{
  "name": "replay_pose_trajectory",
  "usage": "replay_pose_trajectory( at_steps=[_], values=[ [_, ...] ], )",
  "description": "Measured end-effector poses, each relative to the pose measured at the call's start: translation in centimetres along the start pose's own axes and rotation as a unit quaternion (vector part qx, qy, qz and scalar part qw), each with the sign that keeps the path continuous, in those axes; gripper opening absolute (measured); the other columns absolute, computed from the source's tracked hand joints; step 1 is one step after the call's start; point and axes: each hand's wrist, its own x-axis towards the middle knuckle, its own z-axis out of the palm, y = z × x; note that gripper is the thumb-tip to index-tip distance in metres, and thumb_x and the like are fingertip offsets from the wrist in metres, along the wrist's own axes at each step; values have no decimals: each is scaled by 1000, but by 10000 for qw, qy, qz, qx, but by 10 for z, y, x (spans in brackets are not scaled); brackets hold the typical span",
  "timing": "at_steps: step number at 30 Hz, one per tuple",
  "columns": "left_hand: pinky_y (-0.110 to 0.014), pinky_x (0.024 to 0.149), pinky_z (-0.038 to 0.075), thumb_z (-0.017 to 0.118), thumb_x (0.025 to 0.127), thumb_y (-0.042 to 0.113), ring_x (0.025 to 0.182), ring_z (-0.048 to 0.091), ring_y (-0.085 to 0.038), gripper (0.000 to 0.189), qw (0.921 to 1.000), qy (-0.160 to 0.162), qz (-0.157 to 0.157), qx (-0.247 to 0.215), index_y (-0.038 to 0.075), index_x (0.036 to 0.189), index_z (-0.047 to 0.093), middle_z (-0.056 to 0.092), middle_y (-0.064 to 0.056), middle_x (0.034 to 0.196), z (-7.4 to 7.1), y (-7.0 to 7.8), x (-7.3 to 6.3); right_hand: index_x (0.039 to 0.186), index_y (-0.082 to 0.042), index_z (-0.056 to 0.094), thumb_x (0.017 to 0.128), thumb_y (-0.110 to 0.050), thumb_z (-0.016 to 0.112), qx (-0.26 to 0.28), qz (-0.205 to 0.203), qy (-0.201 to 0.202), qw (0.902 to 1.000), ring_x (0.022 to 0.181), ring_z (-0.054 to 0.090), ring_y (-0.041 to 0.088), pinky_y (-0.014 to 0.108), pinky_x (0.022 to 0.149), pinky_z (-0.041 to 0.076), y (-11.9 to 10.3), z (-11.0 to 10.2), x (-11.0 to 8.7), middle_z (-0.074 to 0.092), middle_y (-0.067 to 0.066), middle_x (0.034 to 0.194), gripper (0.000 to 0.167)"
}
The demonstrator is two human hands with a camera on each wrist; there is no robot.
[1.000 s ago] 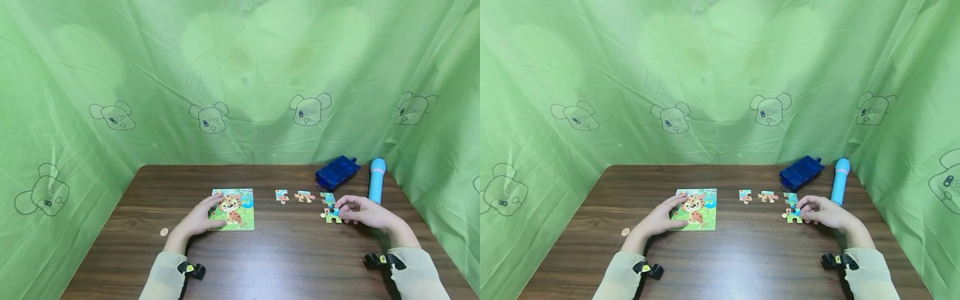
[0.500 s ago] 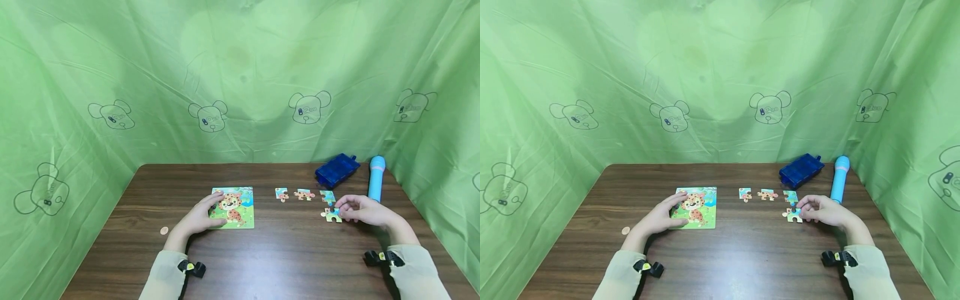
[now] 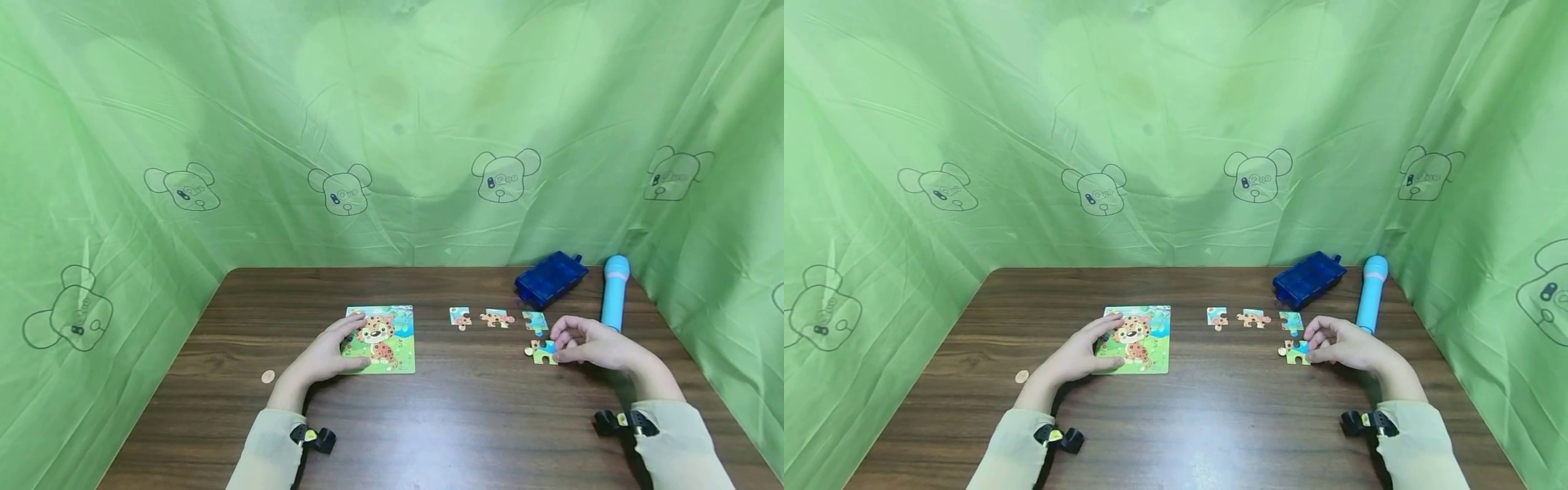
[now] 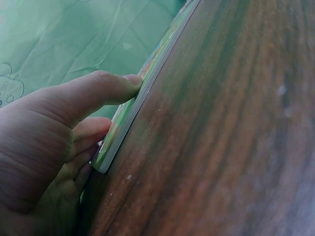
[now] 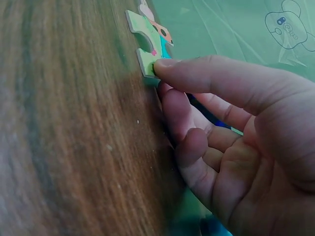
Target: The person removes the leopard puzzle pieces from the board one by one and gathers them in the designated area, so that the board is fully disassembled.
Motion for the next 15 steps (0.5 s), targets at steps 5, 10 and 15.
replay_pose_trajectory(
  at_steps=[5, 10, 15],
  values=[
    [-63, 128, 31, 90, 89, 42, 164, 30, -32, 89, 10000, -19, -38, 38, 15, 165, 51, 38, -1, 176, 0, -1, 0, 118, 9, 59, 97, 2, 79, -124, -76, -8, 9999, 69, 61, 12, 28, 58, 52, -2, 2, 1, 69, 12, 98, 30],
    [-65, 127, 32, 90, 90, 43, 163, 32, -35, 89, 10000, 2, 6, -13, 13, 164, 52, 40, -3, 175, 0, 0, 0, 118, 7, 63, 96, -1, 81, -414, 69, 130, 9990, 71, 61, 11, 28, 58, 53, -4, 2, 1, 68, 9, 94, 29],
    [-66, 126, 32, 90, 90, 44, 163, 32, -36, 89, 10000, 11, 55, -34, 12, 164, 52, 40, -5, 174, 0, -1, 0, 120, 8, 65, 96, -3, 81, -605, 108, 155, 9980, 72, 60, 11, 27, 59, 53, -6, 3, 0, 65, 7, 91, 31]
  ],
)
